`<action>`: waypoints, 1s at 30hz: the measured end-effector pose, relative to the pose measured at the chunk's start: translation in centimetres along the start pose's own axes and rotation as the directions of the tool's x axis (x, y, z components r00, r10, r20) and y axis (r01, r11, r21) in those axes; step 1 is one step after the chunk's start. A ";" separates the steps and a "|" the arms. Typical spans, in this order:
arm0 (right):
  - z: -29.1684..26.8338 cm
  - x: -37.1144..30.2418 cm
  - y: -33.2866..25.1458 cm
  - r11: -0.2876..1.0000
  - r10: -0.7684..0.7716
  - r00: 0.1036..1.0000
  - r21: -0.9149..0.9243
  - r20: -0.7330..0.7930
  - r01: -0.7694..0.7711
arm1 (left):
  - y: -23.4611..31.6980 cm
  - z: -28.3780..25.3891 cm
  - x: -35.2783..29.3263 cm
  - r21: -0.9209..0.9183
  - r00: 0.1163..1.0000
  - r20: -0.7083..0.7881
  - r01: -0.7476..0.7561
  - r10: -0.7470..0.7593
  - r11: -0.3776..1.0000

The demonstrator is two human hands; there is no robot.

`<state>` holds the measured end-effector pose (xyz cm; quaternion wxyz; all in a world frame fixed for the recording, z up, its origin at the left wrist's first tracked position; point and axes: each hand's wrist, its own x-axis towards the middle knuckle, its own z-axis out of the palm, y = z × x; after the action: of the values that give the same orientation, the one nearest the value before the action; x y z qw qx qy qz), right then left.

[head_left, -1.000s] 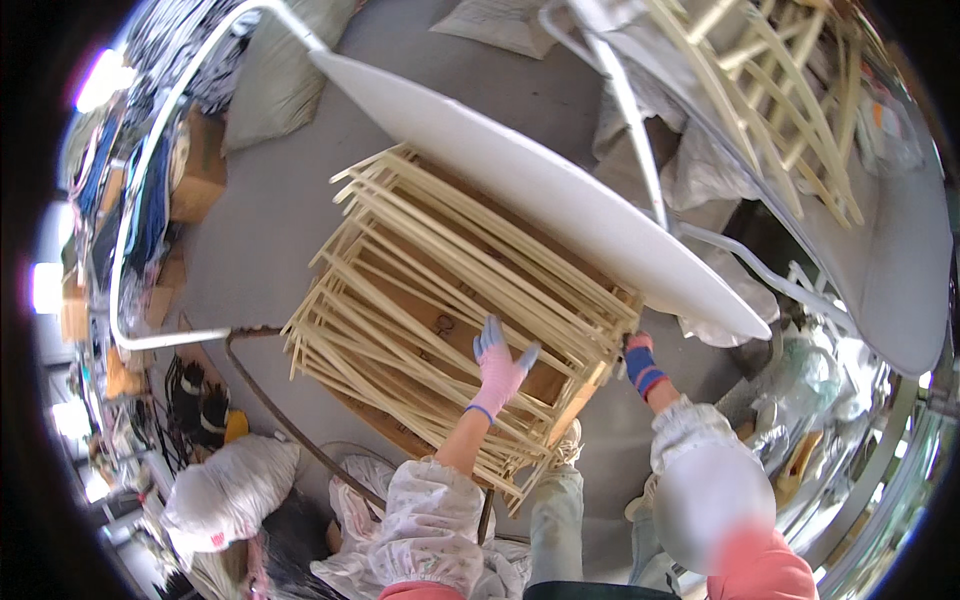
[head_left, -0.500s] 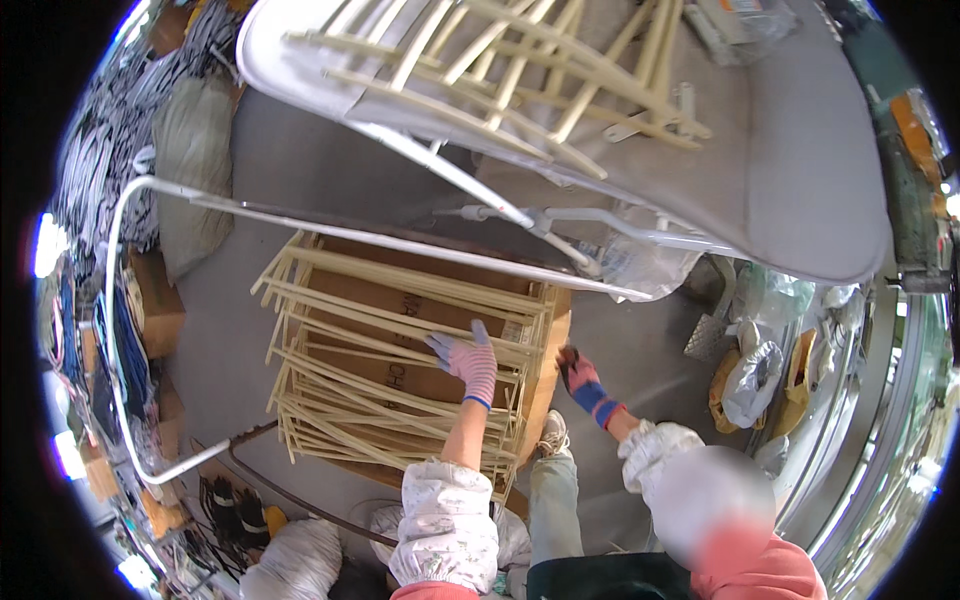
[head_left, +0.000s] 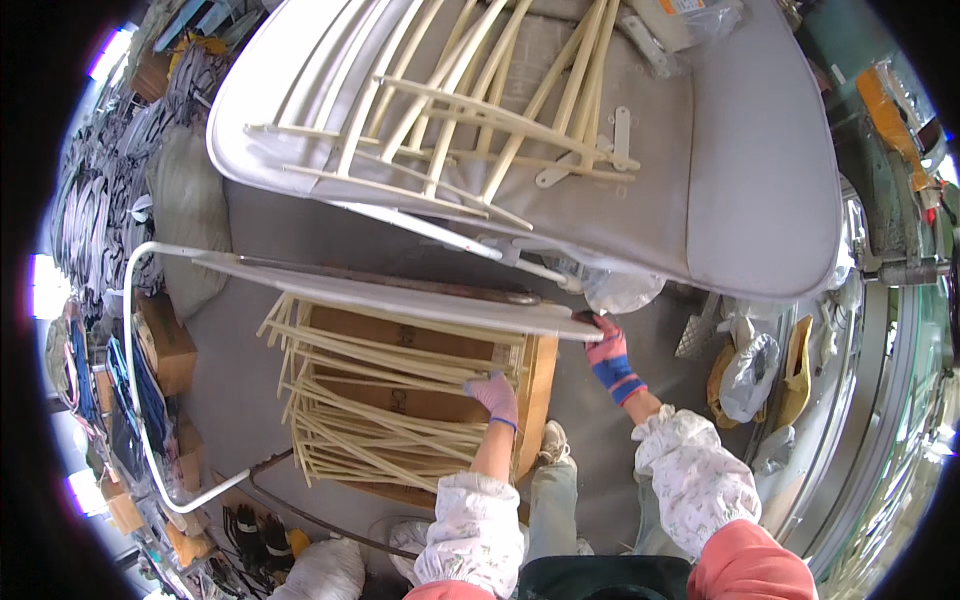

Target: The person assembles wooden frames by inserting dowels into pre-drilled holes on a press machine. They repeatedly pick up frame components, align them under the press, and push the dowels into place. Finished frames are stacked on a nearby cart.

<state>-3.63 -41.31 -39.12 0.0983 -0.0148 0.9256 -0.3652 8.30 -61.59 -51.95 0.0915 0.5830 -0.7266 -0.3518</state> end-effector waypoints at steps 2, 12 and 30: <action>0.1 -0.7 0.7 0.977 -0.146 0.989 -0.159 -0.020 0.141 | -1.2 0.5 0.2 0.062 0.999 -0.025 -0.042 0.043 0.997; -0.5 0.3 0.5 0.974 -0.156 0.988 -0.167 0.012 0.156 | 8.1 -1.7 -2.2 0.139 0.957 0.073 0.270 -0.282 0.953; -13.9 -10.4 1.4 0.990 -0.138 0.911 0.071 0.388 0.119 | 31.9 -13.4 -7.6 -0.156 0.904 0.428 0.072 0.002 0.985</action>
<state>3.95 -29.93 -28.37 0.2575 -0.1461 0.8757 -0.3815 -7.12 -57.77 -20.28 -0.0267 0.4952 -0.6861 -0.5323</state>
